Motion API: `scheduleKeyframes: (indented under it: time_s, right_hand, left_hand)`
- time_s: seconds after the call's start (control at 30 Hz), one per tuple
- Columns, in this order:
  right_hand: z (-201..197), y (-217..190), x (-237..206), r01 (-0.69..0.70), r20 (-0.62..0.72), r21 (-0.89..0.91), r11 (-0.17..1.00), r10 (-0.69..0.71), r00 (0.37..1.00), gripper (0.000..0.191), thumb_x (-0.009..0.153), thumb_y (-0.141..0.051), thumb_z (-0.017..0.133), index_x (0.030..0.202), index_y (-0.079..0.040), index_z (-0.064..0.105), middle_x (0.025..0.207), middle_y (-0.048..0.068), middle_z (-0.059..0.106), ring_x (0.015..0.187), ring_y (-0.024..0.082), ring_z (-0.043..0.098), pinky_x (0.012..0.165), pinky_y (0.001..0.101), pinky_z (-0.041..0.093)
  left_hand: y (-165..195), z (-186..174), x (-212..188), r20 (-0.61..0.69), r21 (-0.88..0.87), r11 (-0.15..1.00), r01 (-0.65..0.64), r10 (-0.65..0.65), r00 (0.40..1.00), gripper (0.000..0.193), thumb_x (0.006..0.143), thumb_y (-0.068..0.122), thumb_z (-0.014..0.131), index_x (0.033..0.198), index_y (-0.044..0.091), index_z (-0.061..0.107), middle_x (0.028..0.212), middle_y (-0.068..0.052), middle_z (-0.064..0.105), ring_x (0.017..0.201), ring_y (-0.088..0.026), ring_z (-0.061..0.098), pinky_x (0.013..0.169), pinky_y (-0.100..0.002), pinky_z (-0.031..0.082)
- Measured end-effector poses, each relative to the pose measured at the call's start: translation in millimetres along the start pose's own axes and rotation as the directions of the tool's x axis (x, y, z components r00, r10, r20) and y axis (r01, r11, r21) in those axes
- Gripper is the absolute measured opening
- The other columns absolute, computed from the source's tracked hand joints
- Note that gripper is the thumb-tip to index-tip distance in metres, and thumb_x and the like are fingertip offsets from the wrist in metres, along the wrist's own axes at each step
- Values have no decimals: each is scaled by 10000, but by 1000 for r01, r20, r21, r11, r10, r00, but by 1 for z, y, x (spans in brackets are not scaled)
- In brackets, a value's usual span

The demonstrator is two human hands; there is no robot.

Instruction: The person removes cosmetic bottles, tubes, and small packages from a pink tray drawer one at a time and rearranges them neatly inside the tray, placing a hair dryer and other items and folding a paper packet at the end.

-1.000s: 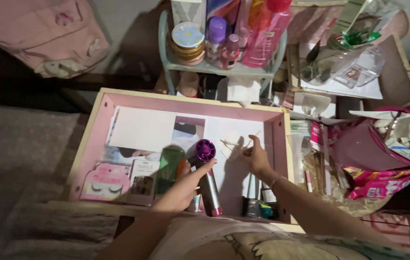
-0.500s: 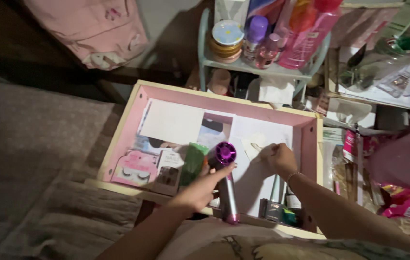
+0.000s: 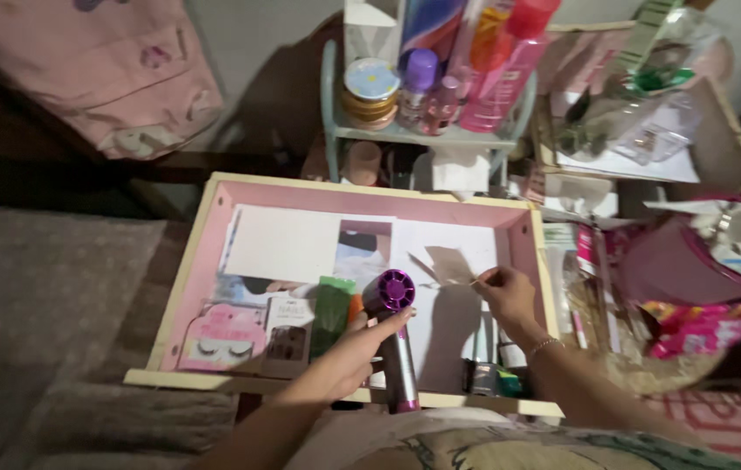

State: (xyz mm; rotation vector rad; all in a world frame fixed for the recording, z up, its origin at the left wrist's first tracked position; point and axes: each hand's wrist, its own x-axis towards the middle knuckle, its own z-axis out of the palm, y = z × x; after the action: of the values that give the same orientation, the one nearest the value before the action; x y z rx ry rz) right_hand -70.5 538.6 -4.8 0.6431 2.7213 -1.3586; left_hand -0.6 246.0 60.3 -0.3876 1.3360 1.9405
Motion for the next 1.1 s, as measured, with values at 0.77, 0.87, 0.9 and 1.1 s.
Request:
scheduleKeyframes:
  time_s: [0.77, 0.87, 0.9, 1.1]
  right_hand:
    - [-207, 107, 139, -247, 130, 819, 518, 252, 959, 79, 886, 23, 736, 951, 11, 694, 876, 71, 730, 775, 144, 718, 679, 240, 581]
    - [-225, 140, 174, -544, 476, 827, 143, 337, 812, 79, 886, 2, 756, 942, -11, 702, 851, 53, 724, 764, 141, 708, 686, 202, 593]
    - [-232, 147, 180, -610, 572, 793, -1, 347, 743, 78, 881, 1, 756, 931, -16, 699, 842, 52, 723, 764, 147, 710, 692, 196, 605]
    - [-237, 140, 156, -537, 704, 652, 535, -163, 692, 105, 968, -77, 730, 1008, 20, 729, 841, 80, 730, 735, 166, 677, 688, 267, 583]
  left_hand:
    - [-35, 153, 102, -117, -120, 991, 60, -74, 990, 712, 698, 502, 845, 1280, 249, 520, 1113, 2, 617, 1057, -206, 573, 898, -432, 456]
    - [-45, 186, 115, -133, -185, 982, 27, -52, 990, 641, 698, 473, 847, 1227, 231, 581, 1055, 16, 614, 1004, -190, 566, 853, -442, 453]
    - [-49, 196, 120, -142, -211, 977, 28, -59, 988, 608, 707, 481, 835, 1210, 233, 602, 1039, 12, 621, 990, -183, 571, 845, -428, 457]
    - [-83, 241, 138, -131, -392, 917, -75, 25, 991, 433, 765, 387, 851, 1068, 162, 639, 875, -17, 621, 831, -181, 605, 762, -377, 488]
